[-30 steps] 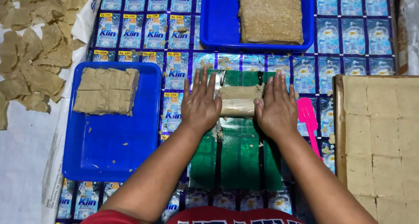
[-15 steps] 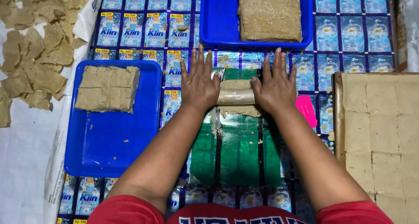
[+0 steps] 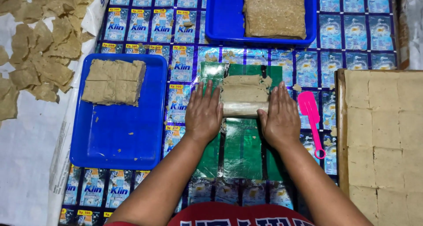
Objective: Flattening and cutting food paste into square pieces for further processing.
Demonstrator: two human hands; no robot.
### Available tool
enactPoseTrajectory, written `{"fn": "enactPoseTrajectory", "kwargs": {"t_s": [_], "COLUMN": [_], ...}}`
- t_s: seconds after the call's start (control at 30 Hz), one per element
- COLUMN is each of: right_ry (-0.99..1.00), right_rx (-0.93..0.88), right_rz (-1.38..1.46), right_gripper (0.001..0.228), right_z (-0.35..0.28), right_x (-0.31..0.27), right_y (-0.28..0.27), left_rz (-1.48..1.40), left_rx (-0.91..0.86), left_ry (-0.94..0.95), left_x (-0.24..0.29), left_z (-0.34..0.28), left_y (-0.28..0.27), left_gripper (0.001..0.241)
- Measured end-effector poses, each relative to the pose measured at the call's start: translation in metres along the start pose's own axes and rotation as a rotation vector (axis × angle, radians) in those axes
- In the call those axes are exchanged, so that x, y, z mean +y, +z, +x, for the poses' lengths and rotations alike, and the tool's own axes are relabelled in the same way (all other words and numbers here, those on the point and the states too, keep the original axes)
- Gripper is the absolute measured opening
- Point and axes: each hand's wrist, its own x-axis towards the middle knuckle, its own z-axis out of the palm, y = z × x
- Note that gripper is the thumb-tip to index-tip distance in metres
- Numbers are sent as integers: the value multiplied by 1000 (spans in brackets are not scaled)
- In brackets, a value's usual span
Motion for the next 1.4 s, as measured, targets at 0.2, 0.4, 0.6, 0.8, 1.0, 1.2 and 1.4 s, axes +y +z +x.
{"fn": "enactPoseTrajectory", "kwargs": {"t_s": [0.2, 0.4, 0.6, 0.8, 1.0, 1.2, 1.4], "right_ry": [81, 125, 88, 41, -4, 83, 200], "right_rx": [-97, -121, -97, -94, -48, -138, -294], "right_rz": [-97, -31, -66, -8, -39, -80, -20], "right_gripper": [66, 73, 67, 65, 73, 63, 71], "right_z": [64, 105, 52, 10, -12, 54, 114], "right_x": [23, 23, 12, 0, -8, 14, 11], "right_y": [23, 15, 12, -2, -10, 17, 2], "left_rz": [86, 49, 84, 87, 14, 125, 73], "left_rx": [-105, -70, -80, -68, -21, -125, -127], "left_ry": [-77, -139, -125, -66, -42, -104, -152], "left_x": [-13, -13, -3, -1, 3, -14, -23], "left_z": [67, 98, 48, -2, -17, 48, 101], "left_y": [18, 7, 3, 5, -2, 16, 14], "left_gripper": [56, 69, 62, 56, 58, 58, 74]}}
